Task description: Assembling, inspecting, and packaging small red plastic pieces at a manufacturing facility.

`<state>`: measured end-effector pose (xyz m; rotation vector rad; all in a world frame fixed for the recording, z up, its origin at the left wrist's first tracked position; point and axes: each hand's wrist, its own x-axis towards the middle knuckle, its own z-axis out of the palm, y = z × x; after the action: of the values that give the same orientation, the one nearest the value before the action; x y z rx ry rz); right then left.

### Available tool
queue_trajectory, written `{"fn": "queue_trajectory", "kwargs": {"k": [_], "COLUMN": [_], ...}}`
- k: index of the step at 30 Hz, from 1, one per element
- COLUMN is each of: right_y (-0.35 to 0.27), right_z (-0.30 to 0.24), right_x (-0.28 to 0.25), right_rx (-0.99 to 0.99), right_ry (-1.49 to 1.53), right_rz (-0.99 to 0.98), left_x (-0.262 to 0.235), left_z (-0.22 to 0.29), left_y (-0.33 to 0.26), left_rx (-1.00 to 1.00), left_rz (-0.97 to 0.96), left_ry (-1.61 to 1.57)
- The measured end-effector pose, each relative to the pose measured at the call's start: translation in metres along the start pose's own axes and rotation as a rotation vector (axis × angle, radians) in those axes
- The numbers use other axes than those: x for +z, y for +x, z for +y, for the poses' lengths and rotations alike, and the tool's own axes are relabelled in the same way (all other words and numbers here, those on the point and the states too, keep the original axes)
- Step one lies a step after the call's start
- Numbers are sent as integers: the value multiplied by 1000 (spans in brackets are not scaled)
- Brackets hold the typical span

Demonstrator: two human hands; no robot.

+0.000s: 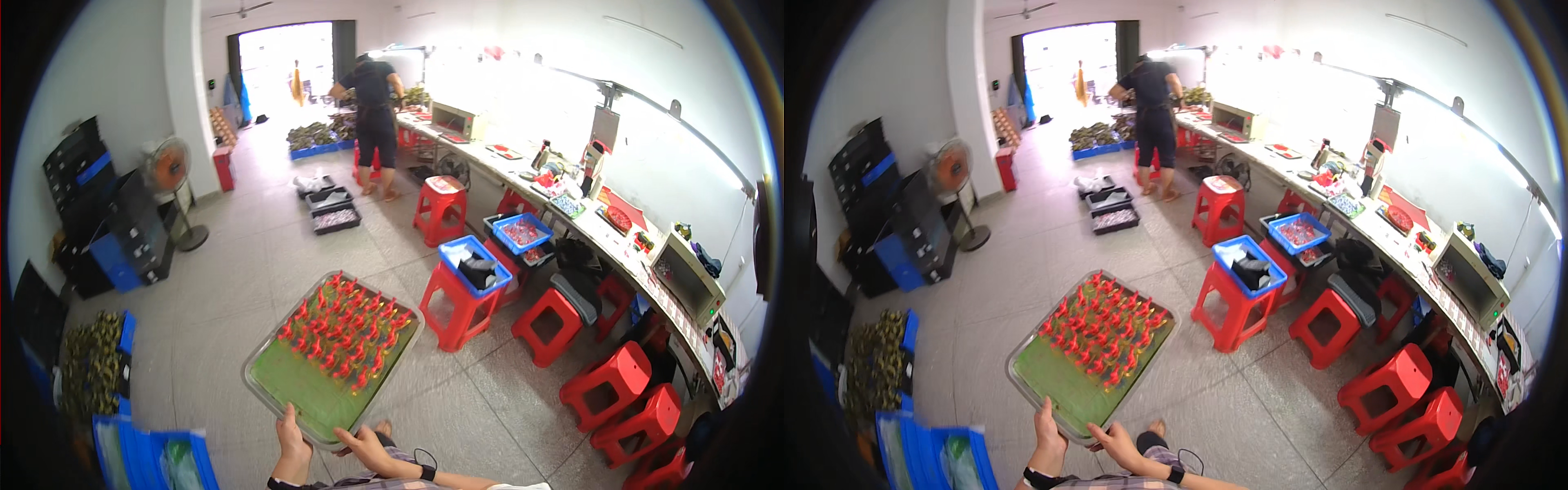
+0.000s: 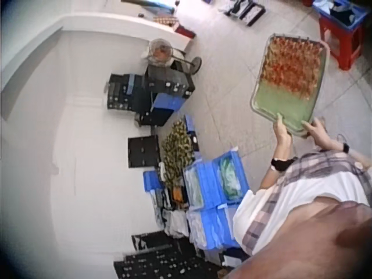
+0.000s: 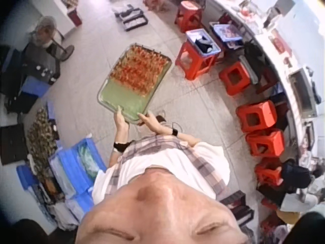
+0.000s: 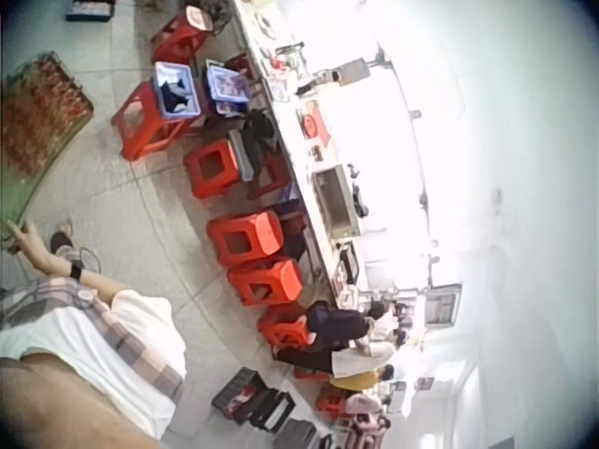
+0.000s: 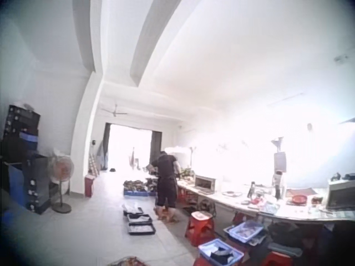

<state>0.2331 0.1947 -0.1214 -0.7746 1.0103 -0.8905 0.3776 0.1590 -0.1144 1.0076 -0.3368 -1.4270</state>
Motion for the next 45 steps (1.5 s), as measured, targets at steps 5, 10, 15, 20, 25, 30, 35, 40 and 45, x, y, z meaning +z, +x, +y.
{"fn": "queue_trajectory", "kwargs": {"k": [5,10,15,20,25,30,35,40,45], "right_y": [160,299,459,555,617,663,702,754,809], "right_z": [-84,-216,-274,-302,-405,-505,-583,-636,-687], "right_x": [-62,-121,-220,-353,-476,-577,-679,-801,-923], "right_rx": [-108,-108,-151,-150,-199,-242,-150,-168,-200], "right_ry": [143,174,283,325,339,178,-8,114,57], "right_rz": [112,386,459,624,631,682,740,597,576], "left_x": [100,219,303,394,523,690,870,998,1083], "left_z": [1,0,-23,-28,-45,-105,-158,-245,-336], "left_y": [171,342,518,673,842,982,1034,1115,1179], "left_rx": [-36,-108,-208,-438,-659,-600,-653,-765,-710], "left_rz": [-27,-126,-326,-952,-970,-909,-1063,-1126,-889], "left_ry": [47,135,218,470,492,570,577,566,634]}}
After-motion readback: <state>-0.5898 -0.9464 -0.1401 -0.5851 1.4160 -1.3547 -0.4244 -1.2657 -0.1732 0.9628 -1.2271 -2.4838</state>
